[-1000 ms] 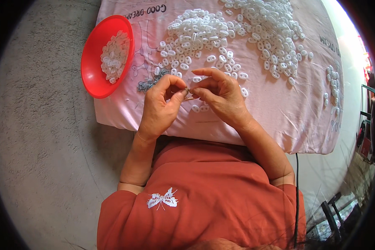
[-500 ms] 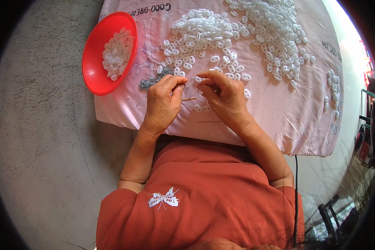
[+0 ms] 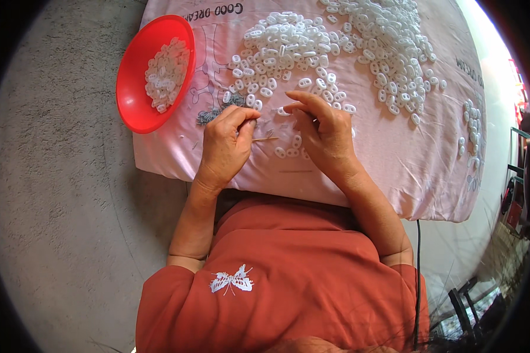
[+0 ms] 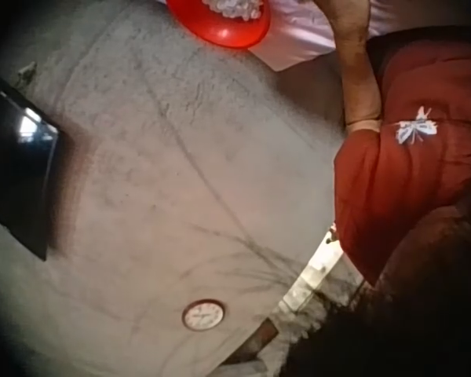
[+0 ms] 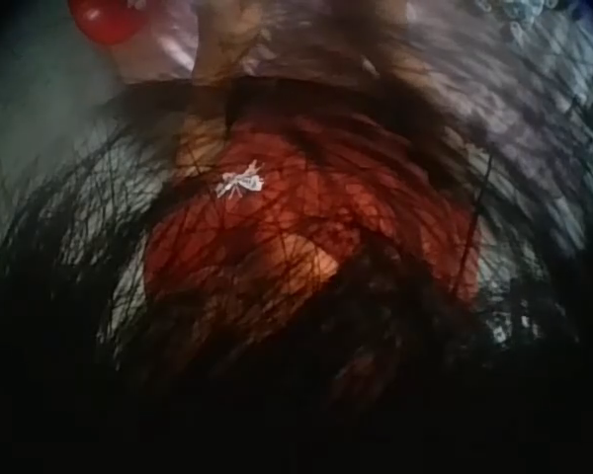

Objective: The person assembles cord locks by fitting plastic pieces together by hand and inserting small springs into the components using a toothpick.

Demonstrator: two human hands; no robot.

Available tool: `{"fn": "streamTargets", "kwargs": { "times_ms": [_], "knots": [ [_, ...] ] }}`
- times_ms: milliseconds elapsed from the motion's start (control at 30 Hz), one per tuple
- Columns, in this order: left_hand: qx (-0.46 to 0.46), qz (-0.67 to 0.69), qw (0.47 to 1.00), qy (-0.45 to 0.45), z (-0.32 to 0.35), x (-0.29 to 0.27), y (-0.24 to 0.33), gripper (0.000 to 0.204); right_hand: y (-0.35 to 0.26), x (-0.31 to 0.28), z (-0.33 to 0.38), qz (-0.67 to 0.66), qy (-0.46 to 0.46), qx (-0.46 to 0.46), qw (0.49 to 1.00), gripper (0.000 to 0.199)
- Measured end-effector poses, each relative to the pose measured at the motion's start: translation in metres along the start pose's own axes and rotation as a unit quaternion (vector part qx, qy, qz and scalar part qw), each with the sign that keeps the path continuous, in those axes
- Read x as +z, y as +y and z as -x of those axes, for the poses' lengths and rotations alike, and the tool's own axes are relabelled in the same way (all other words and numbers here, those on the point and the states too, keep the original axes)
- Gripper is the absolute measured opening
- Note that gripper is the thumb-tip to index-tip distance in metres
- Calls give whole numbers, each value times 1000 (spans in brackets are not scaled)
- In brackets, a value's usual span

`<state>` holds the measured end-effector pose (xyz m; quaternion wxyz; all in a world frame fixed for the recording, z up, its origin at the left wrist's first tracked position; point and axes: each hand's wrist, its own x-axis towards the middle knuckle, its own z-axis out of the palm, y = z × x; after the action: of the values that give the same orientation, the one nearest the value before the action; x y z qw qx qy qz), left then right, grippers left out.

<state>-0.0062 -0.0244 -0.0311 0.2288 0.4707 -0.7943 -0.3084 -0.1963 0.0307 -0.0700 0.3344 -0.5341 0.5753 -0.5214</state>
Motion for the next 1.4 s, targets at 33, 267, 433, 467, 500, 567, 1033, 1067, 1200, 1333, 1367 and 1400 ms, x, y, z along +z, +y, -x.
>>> {"fn": "streamTargets", "kwargs": {
  "times_ms": [33, 267, 433, 467, 500, 567, 1033, 1067, 1200, 1333, 1367, 1400],
  "knots": [
    [7, -6, 1000, -19, 0, -3, 1, 13, 0, 0, 0, 13, 3, -10, 1000, 34],
    [14, -11, 995, -95, 8, -1, 2, 10, 0, -2, -2, 118, 18, -123, 985, 35],
    [38, -2, 996, -78, 6, 5, -2, 12, -3, 2, 1, 204, 8, -120, 972, 41],
    [41, 5, 996, -73, 5, 5, -1, 12, -2, 2, 1, 205, 8, -120, 971, 41],
    [42, 5, 996, -74, 4, 5, -1, 12, -1, 2, 1, 212, 5, -122, 970, 42],
    [39, 12, 999, -35, 1, 1, 0, 13, -1, 2, 1, 218, 2, -125, 968, 44],
    [-4, -28, 998, -50, 1, -15, -14, 10, 4, 9, -3, 245, 23, -134, 960, 43],
    [-11, -28, 998, -59, 1, -15, -13, 10, 4, 9, -3, 245, 23, -134, 960, 43],
    [8, -38, 998, -51, 3, -9, -10, 10, 2, 7, -4, 253, 25, -130, 958, 41],
    [13, -33, 998, -56, 5, -6, -12, 11, 3, 5, -4, 271, 36, -131, 953, 39],
    [29, -34, 997, -62, 5, -6, -12, 11, 3, 4, -4, 270, 36, -131, 953, 39],
    [29, -35, 997, -61, 5, -6, -11, 11, 2, 3, -4, 257, 42, -135, 956, 38]
  ]
}}
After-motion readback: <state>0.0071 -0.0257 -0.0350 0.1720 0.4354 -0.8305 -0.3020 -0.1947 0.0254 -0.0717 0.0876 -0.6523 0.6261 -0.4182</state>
